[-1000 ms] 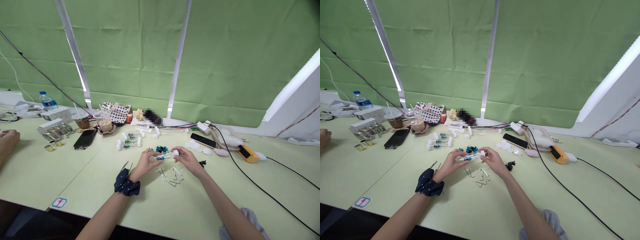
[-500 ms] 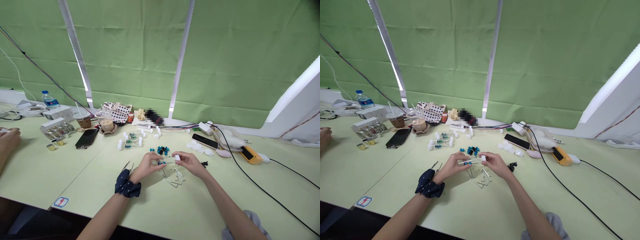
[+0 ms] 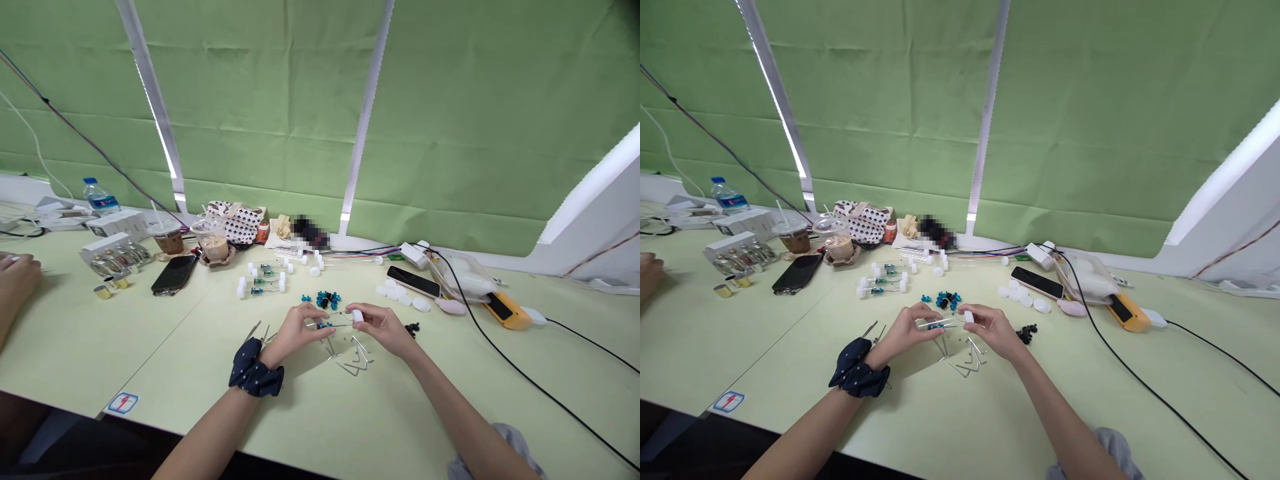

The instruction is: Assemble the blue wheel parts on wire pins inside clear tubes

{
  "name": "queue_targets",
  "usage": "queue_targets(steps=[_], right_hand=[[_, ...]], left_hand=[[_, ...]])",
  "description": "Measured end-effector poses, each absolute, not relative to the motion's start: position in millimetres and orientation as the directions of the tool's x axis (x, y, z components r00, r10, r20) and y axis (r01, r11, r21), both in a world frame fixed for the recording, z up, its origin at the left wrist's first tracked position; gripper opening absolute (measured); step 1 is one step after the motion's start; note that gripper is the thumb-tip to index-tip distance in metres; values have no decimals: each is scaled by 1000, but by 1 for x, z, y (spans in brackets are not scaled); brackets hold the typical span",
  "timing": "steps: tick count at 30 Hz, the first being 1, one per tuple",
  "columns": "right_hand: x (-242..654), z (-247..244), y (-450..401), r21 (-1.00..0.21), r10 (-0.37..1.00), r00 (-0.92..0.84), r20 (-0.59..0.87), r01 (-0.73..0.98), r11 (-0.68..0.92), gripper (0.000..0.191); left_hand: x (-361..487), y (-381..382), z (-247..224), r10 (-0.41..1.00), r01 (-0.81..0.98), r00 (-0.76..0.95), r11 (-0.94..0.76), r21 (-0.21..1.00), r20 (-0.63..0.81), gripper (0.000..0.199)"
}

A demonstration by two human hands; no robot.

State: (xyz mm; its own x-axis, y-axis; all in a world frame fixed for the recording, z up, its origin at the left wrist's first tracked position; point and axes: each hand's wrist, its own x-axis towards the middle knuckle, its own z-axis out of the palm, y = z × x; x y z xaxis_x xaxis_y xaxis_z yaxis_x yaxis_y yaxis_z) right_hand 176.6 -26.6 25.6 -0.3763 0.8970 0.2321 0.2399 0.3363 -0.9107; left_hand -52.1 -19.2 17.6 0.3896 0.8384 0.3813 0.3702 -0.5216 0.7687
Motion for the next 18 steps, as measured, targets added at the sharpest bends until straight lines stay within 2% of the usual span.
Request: queue_targets(steps=[18], right_hand=[[171, 21, -28, -908, 897, -375, 236, 243, 340, 39]], left_hand=[[-55, -20, 19, 855, 408, 370, -501, 763, 364, 34]])
